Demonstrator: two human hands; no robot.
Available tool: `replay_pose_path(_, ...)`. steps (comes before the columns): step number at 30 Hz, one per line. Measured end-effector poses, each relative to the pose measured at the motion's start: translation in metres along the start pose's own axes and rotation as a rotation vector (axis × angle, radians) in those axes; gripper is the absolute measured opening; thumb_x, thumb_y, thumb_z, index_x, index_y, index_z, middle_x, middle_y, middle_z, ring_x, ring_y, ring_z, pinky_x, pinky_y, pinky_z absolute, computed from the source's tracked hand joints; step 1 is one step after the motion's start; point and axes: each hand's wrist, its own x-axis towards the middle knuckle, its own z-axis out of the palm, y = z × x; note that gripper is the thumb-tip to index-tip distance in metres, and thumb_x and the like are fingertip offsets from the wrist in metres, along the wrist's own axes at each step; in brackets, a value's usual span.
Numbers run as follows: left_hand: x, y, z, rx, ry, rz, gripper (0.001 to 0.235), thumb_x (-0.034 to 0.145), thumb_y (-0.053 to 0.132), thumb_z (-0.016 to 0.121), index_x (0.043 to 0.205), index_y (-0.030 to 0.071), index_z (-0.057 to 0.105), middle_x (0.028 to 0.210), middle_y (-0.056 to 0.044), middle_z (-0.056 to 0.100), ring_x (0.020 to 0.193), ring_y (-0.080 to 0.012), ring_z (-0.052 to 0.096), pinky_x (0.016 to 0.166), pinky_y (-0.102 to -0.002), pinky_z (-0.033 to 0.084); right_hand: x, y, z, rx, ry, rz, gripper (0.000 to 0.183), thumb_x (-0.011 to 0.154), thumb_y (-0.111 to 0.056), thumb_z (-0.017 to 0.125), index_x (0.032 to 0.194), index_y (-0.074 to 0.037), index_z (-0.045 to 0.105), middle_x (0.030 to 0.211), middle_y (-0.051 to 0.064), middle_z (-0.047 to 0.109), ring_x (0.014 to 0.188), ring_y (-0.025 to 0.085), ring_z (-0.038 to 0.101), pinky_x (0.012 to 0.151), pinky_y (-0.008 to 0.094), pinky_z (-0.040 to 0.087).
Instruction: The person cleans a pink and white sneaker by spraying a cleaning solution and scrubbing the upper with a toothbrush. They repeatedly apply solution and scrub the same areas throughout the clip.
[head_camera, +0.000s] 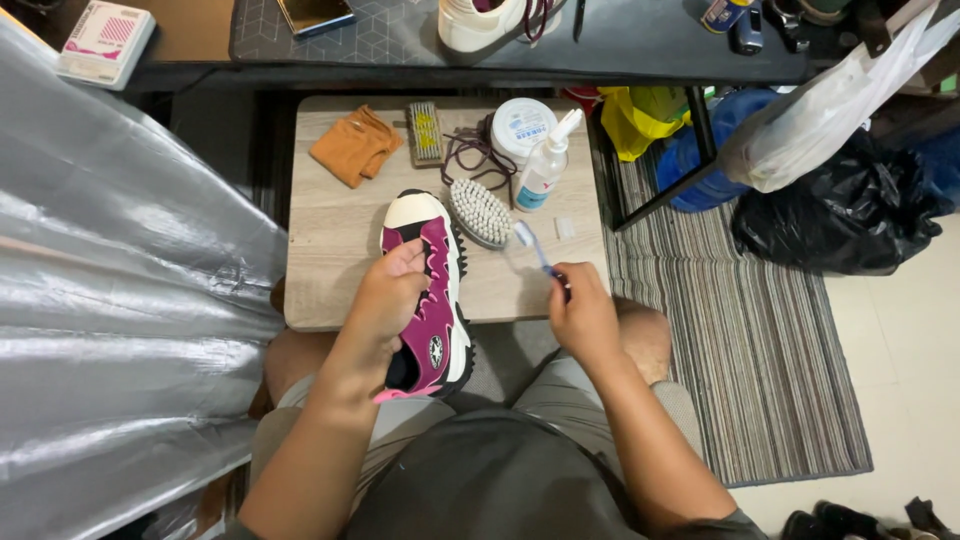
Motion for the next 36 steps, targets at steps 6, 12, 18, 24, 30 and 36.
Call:
replay_pose_path(6,0.006,0.0,0.002,0.001,-0.009,0.013,0.076,0.077,-0.014,0.044,0.151,-0.012,0.031,0.148,-0.029,0.047,0.137,-0.0334,0.048,0.114,-0.046,0.039,0.001,-0.072,-0.002,0.347,-0.2,0.04,0.02,0.095,-0.004,0.065,0.114,-0.006,0.071,0.094,0.013,0.07,0.087,0.032,0.074,0.073,0.036,0.061)
replay_pose_path(12,-0.046,0.079,0.061,-0.048,0.042,0.006,0.076,0.074,-0.014,0.043,0.149,-0.011,0.036,0.142,-0.029,0.055,0.13,-0.0328,0.056,0.109,-0.045,0.045,-0.018,-0.094,0.011,0.358,-0.189,-0.008,0.018,0.096,-0.003,0.063,0.113,0.0,0.07,0.091,0.017,0.067,0.086,0.037,0.073,0.07,0.038,0.061)
replay_pose_path(18,-0.033,0.069,0.064,0.007,0.022,-0.014,0.073,0.078,-0.012,0.045,0.15,-0.011,0.035,0.143,-0.025,0.055,0.131,-0.0295,0.055,0.111,-0.043,0.044,-0.017,-0.043,-0.004,0.356,-0.231,0.352,0.025,0.097,-0.009,0.062,0.121,-0.007,0.068,0.099,0.024,0.074,0.095,0.047,0.071,0.076,0.052,0.059)
replay_pose_path(24,0.009,0.019,0.024,0.106,0.089,-0.041,0.056,0.09,-0.002,0.05,0.145,-0.008,0.044,0.13,-0.022,0.065,0.119,-0.0266,0.064,0.104,-0.041,0.05,0.002,-0.005,-0.04,0.368,-0.125,0.63,0.028,0.098,-0.015,0.059,0.125,-0.015,0.065,0.104,0.019,0.076,0.097,0.038,0.074,0.08,0.046,0.057)
replay_pose_path(30,-0.032,0.086,0.082,0.154,0.124,-0.119,0.055,0.089,0.0,0.054,0.144,-0.005,0.048,0.132,-0.016,0.066,0.122,-0.0227,0.063,0.107,-0.04,0.047,-0.003,0.023,-0.011,-0.014,-0.202,0.245,0.037,0.091,-0.009,0.061,0.126,-0.01,0.072,0.103,0.021,0.074,0.097,0.043,0.072,0.084,0.049,0.059)
replay_pose_path(36,-0.039,0.091,0.076,0.231,0.063,-0.1,0.069,0.082,-0.007,0.053,0.15,-0.004,0.04,0.142,-0.017,0.059,0.132,-0.0234,0.055,0.111,-0.04,0.042,-0.005,0.054,0.02,-0.059,-0.2,0.263,0.022,0.095,-0.021,0.067,0.115,-0.014,0.072,0.097,0.016,0.076,0.097,0.038,0.073,0.086,0.048,0.058)
